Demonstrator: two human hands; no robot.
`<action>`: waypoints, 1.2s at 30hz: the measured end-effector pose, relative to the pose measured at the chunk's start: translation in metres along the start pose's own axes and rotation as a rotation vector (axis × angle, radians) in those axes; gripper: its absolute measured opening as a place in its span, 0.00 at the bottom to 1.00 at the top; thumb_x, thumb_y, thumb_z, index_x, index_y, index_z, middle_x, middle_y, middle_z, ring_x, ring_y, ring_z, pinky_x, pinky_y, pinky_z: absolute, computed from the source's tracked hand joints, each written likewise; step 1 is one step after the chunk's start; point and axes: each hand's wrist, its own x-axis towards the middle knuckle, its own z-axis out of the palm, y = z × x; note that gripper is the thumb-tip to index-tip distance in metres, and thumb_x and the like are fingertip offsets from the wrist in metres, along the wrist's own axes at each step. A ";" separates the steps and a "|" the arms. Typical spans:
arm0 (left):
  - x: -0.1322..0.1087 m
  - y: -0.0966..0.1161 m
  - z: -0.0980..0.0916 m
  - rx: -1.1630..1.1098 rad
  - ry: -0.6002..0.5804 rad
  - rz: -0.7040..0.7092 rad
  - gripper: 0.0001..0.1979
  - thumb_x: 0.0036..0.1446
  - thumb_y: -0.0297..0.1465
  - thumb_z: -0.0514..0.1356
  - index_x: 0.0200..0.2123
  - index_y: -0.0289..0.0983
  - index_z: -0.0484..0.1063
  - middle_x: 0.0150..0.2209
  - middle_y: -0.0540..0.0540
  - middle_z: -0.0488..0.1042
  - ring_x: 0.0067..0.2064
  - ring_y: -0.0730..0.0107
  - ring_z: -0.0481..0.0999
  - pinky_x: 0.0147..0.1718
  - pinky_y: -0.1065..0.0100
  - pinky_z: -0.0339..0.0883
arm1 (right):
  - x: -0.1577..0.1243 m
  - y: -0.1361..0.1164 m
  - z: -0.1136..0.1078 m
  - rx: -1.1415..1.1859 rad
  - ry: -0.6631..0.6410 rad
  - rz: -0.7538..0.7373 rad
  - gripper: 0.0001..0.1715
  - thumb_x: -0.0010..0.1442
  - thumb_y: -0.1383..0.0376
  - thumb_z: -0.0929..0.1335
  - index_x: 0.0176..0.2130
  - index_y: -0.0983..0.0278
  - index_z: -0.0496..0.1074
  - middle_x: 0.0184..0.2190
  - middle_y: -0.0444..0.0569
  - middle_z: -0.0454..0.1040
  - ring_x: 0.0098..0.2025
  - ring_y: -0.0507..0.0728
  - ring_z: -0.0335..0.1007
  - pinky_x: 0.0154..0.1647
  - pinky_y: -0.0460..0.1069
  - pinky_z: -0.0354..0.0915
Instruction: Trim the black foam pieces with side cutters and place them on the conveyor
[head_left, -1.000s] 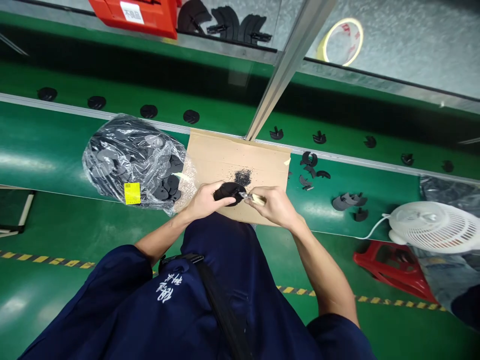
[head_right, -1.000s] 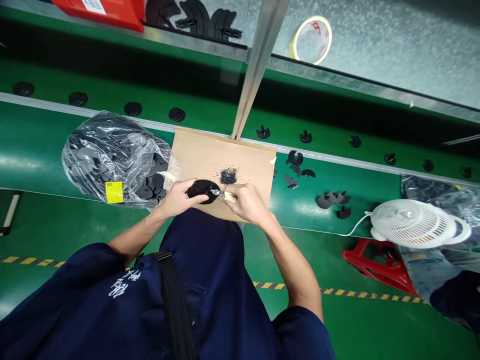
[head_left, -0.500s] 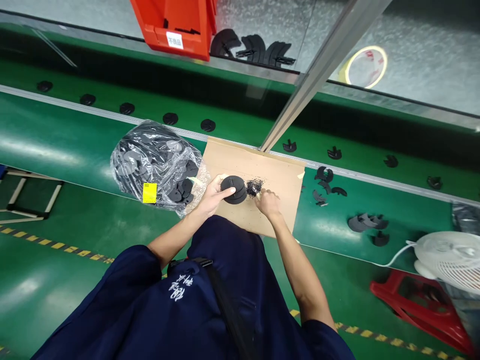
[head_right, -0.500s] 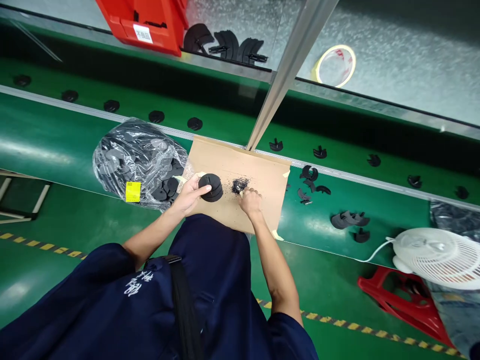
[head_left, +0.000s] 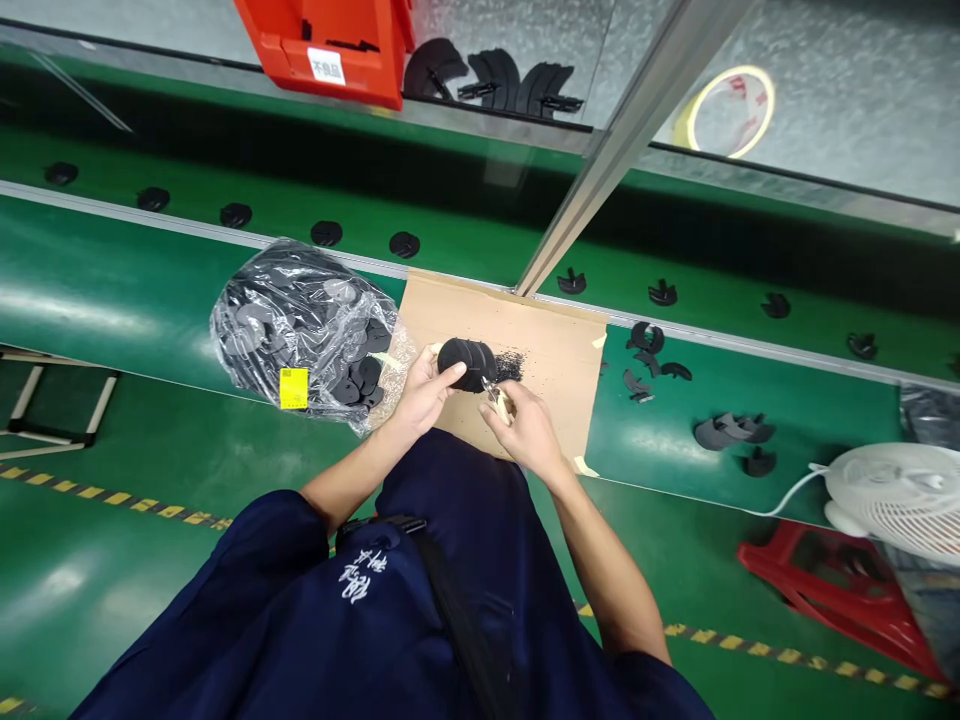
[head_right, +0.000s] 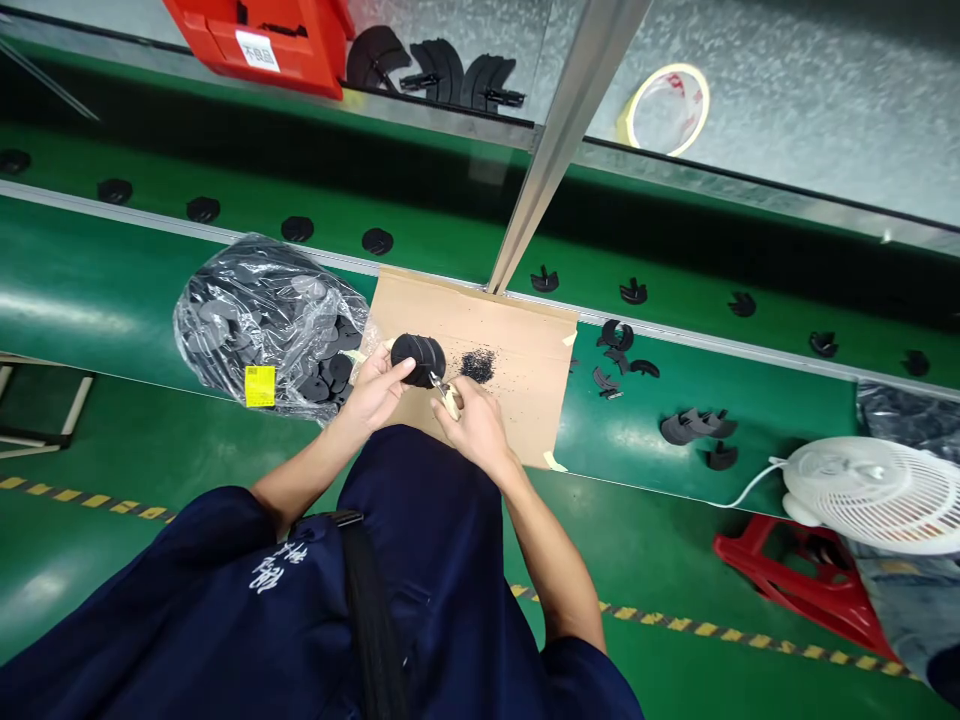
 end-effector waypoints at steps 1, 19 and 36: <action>-0.003 0.000 0.003 -0.009 -0.014 0.007 0.26 0.49 0.42 0.74 0.45 0.41 0.68 0.44 0.48 0.77 0.49 0.64 0.79 0.48 0.64 0.75 | 0.002 -0.001 0.001 0.040 0.019 0.005 0.14 0.62 0.52 0.67 0.35 0.59 0.67 0.27 0.43 0.66 0.30 0.56 0.62 0.34 0.50 0.59; -0.017 0.015 0.003 0.491 -0.167 0.316 0.25 0.52 0.51 0.71 0.38 0.35 0.76 0.35 0.48 0.79 0.39 0.67 0.80 0.41 0.68 0.77 | -0.011 -0.005 -0.040 -0.180 0.051 -0.275 0.09 0.69 0.59 0.65 0.36 0.60 0.69 0.29 0.47 0.70 0.32 0.57 0.64 0.37 0.51 0.60; -0.025 0.018 0.008 0.508 -0.196 0.434 0.21 0.54 0.48 0.71 0.35 0.35 0.76 0.31 0.49 0.77 0.35 0.70 0.79 0.36 0.71 0.75 | -0.016 -0.009 -0.034 -0.164 0.002 -0.238 0.20 0.69 0.56 0.65 0.28 0.58 0.58 0.25 0.43 0.63 0.28 0.54 0.59 0.32 0.48 0.55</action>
